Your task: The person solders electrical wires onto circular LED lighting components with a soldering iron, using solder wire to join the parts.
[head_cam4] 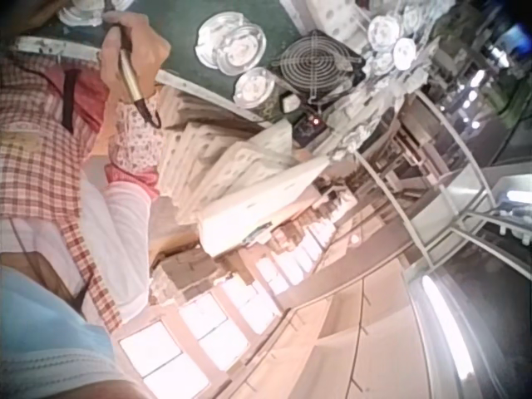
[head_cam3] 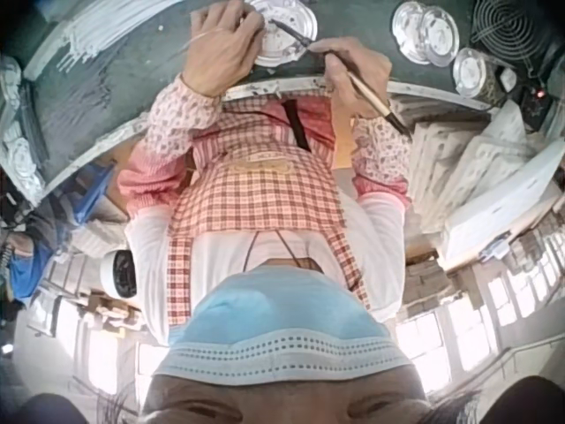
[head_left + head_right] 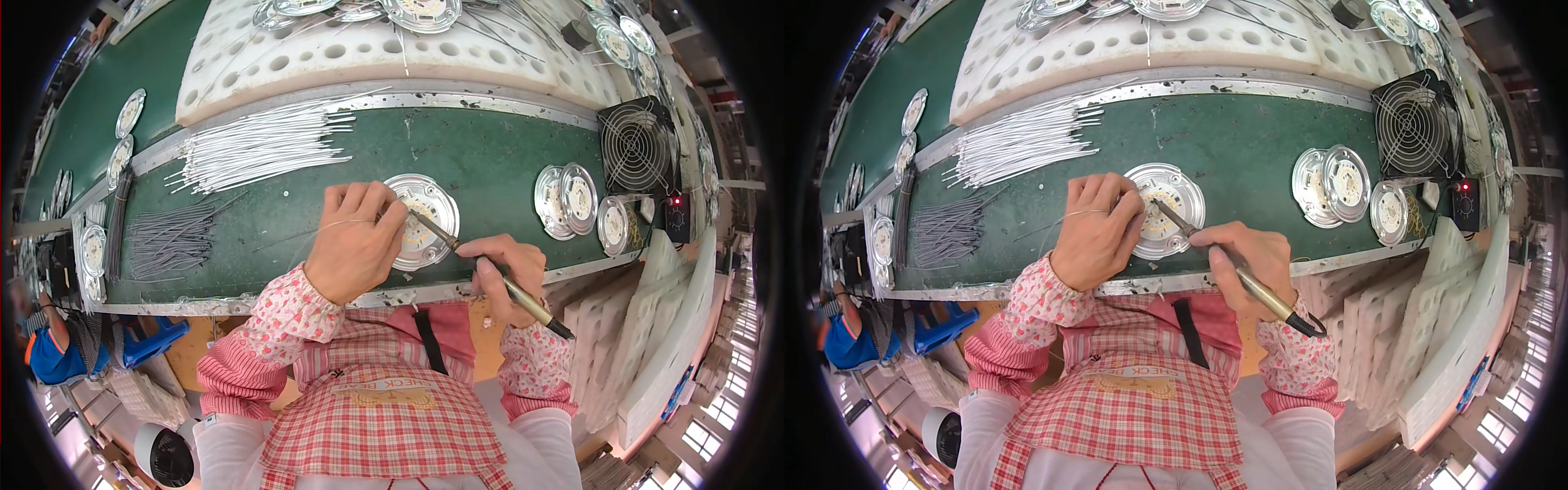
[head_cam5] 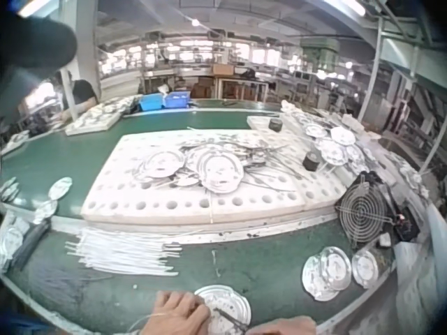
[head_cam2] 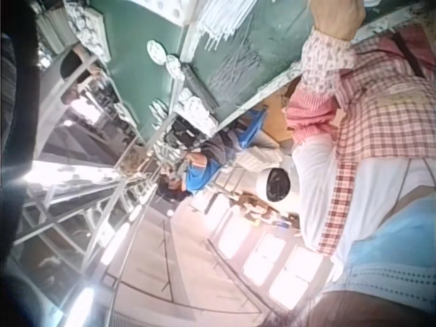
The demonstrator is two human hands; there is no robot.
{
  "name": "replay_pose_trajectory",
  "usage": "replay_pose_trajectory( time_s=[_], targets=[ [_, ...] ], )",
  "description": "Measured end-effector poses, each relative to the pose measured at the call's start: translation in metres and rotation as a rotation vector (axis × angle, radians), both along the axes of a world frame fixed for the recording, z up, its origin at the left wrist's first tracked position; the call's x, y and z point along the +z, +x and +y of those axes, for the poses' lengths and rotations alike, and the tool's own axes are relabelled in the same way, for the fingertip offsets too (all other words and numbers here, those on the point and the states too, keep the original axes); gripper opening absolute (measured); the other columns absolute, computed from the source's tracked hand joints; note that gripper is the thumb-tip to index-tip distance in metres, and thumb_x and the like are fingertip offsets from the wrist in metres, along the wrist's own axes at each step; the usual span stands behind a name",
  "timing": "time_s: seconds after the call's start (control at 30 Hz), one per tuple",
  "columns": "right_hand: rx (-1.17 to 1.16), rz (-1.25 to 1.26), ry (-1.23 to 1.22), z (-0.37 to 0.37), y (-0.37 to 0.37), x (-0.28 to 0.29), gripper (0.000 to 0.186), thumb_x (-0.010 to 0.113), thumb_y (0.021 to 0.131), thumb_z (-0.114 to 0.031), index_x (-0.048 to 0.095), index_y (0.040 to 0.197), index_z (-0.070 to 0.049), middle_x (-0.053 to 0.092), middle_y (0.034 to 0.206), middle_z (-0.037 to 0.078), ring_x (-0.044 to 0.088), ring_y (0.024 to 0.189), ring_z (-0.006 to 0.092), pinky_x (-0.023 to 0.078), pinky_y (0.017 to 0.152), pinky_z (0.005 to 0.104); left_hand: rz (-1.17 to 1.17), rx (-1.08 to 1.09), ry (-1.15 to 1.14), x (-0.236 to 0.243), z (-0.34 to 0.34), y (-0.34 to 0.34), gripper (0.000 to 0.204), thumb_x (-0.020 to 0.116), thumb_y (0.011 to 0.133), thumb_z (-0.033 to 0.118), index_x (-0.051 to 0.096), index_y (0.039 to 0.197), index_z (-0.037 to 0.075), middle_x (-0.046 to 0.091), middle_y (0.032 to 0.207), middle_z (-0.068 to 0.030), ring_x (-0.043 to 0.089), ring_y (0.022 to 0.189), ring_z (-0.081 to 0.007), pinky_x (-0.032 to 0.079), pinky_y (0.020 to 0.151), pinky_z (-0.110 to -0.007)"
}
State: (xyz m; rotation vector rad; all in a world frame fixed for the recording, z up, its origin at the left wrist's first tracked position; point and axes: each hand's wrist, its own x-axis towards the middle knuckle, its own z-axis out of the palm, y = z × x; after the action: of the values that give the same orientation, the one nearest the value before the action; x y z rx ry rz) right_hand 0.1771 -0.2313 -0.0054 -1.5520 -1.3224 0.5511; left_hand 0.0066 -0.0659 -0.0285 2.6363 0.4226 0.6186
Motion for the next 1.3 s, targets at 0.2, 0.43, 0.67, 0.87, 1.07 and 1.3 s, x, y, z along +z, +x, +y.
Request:
replay_pose_trajectory(
  time_s=[0.2, 0.43, 0.67, 0.87, 1.07, 1.3],
  targets=[
    [-0.024, 0.143, -0.132, -0.004, 0.000, 0.004, 0.020, 0.053, 0.090, -0.007, 0.068, 0.099, 0.002, 0.064, 0.068, 0.008, 0.060, 0.053, 0.0123, 0.046, 0.051, 0.0270, 0.062, -0.017, 0.047, 0.000, -0.002, 0.001, 0.014, 0.066, 0.082, 0.006, 0.057, 0.093, 0.006, 0.054, 0.099, -0.0093, 0.053, 0.092, -0.0290, 0.037, 0.084, -0.043],
    [-0.066, 0.394, -0.175, -0.007, 0.003, -0.005, 0.024, 0.047, 0.095, -0.010, 0.064, 0.104, 0.004, 0.063, 0.069, 0.006, 0.058, 0.056, 0.0082, 0.046, 0.053, 0.0240, 0.087, -0.016, 0.048, -0.001, 0.000, 0.004, 0.020, 0.068, 0.078, 0.004, 0.060, 0.096, 0.005, 0.056, 0.099, -0.0087, 0.055, 0.091, -0.0274, 0.039, 0.080, -0.040],
    [-0.101, 0.426, -0.138, -0.012, -0.005, -0.010, 0.024, 0.046, 0.097, -0.011, 0.064, 0.105, 0.003, 0.061, 0.069, 0.004, 0.058, 0.057, 0.0078, 0.046, 0.055, 0.0231, -0.021, -0.088, 0.115, -0.005, 0.000, -0.012, 0.044, 0.068, 0.074, -0.001, 0.067, 0.118, 0.006, 0.062, 0.110, -0.0084, 0.062, 0.095, -0.0266, 0.047, 0.079, -0.039],
    [-0.198, 0.593, -0.151, -0.010, -0.007, -0.011, 0.027, 0.061, 0.095, -0.016, 0.063, 0.116, 0.001, 0.066, 0.083, 0.011, 0.065, 0.068, 0.0151, 0.052, 0.063, 0.0265, -0.019, -0.086, 0.156, -0.005, 0.003, -0.015, 0.045, 0.068, 0.071, 0.002, 0.067, 0.116, 0.005, 0.063, 0.111, -0.0080, 0.061, 0.097, -0.0271, 0.048, 0.081, -0.038],
    [0.007, -0.364, -0.116, 0.039, -0.022, -0.019, 0.086, 0.088, 0.066, -0.033, 0.050, 0.137, -0.003, 0.052, 0.135, 0.025, 0.045, 0.131, 0.0419, 0.032, 0.109, 0.0547, 0.030, -0.108, 0.116, 0.005, 0.018, -0.013, 0.040, 0.070, 0.076, 0.007, 0.068, 0.116, 0.009, 0.063, 0.109, -0.0065, 0.061, 0.095, -0.0258, 0.047, 0.079, -0.037],
    [-0.021, -0.640, -0.243, -0.024, -0.042, -0.005, 0.076, 0.087, 0.068, -0.029, 0.055, 0.132, -0.005, 0.057, 0.127, 0.022, 0.048, 0.124, 0.0434, 0.038, 0.104, 0.0512, -0.129, 0.159, -0.001, -0.017, 0.087, -0.023, 0.012, 0.073, 0.080, 0.011, 0.068, 0.089, 0.007, 0.066, 0.093, -0.0092, 0.062, 0.088, -0.0306, 0.046, 0.083, -0.039]
  ],
)
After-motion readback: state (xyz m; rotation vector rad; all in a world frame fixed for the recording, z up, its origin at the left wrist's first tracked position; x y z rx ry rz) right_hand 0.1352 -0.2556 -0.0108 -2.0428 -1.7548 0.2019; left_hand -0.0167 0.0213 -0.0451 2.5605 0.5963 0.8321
